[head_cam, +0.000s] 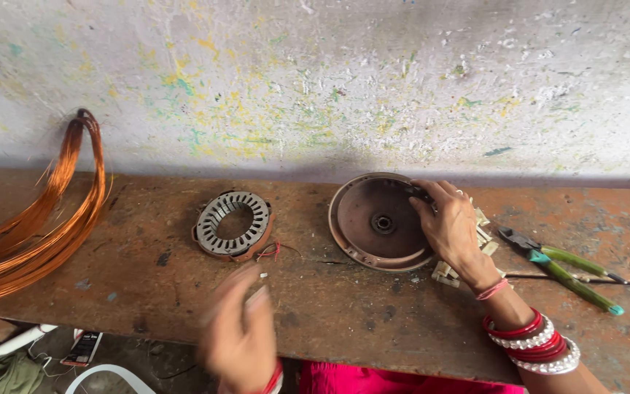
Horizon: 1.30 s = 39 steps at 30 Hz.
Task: The person scrubs the interior of a circular metal motor housing with a green abrasive pad, repeatedly rotating the housing to reach different areas. The person also briefly flips the housing over to inspect the exterior before returning to scrub the interior.
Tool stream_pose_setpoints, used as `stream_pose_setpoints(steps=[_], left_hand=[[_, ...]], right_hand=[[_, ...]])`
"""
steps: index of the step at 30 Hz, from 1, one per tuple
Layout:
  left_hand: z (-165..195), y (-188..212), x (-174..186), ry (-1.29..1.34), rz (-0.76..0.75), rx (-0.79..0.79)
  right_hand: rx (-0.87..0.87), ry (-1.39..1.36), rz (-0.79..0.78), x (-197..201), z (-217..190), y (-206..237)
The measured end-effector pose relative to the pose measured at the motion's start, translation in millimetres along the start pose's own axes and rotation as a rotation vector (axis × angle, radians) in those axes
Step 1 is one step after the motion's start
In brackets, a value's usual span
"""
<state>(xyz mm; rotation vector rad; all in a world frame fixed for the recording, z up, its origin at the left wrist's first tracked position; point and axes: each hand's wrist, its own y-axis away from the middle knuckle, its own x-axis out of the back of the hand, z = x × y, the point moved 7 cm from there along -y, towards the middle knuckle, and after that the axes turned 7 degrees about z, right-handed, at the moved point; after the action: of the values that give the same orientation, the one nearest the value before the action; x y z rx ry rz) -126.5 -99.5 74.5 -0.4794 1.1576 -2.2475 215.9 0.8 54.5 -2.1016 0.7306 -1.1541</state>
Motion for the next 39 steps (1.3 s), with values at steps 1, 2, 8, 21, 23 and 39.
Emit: stream_pose_setpoints(steps=[1,2,8,21,23,39], left_hand=[[3,-8,-34,-0.024,-0.212,-0.062],[3,-18,-74,0.05,-0.344,-0.121],[-47,-54,-245,-0.238,-0.759,-0.077],[-94,-47,-250,-0.068,-0.921,0.204],[-97,-46,-251,-0.068,-0.856,0.238],[-119,-44,-230,-0.144,-1.172,0.563]], right_hand=[[-0.013,-0.028,-0.007,-2,3,1],[-0.026,-0.054,-0.012,-4,5,1],[0.048,-0.004,-0.015,-6,1,4],[0.032,-0.026,-0.117,1,-24,3],[0.006,-0.094,-0.129,0,-26,4],[-0.103,-0.048,-0.073,8,-12,-1]])
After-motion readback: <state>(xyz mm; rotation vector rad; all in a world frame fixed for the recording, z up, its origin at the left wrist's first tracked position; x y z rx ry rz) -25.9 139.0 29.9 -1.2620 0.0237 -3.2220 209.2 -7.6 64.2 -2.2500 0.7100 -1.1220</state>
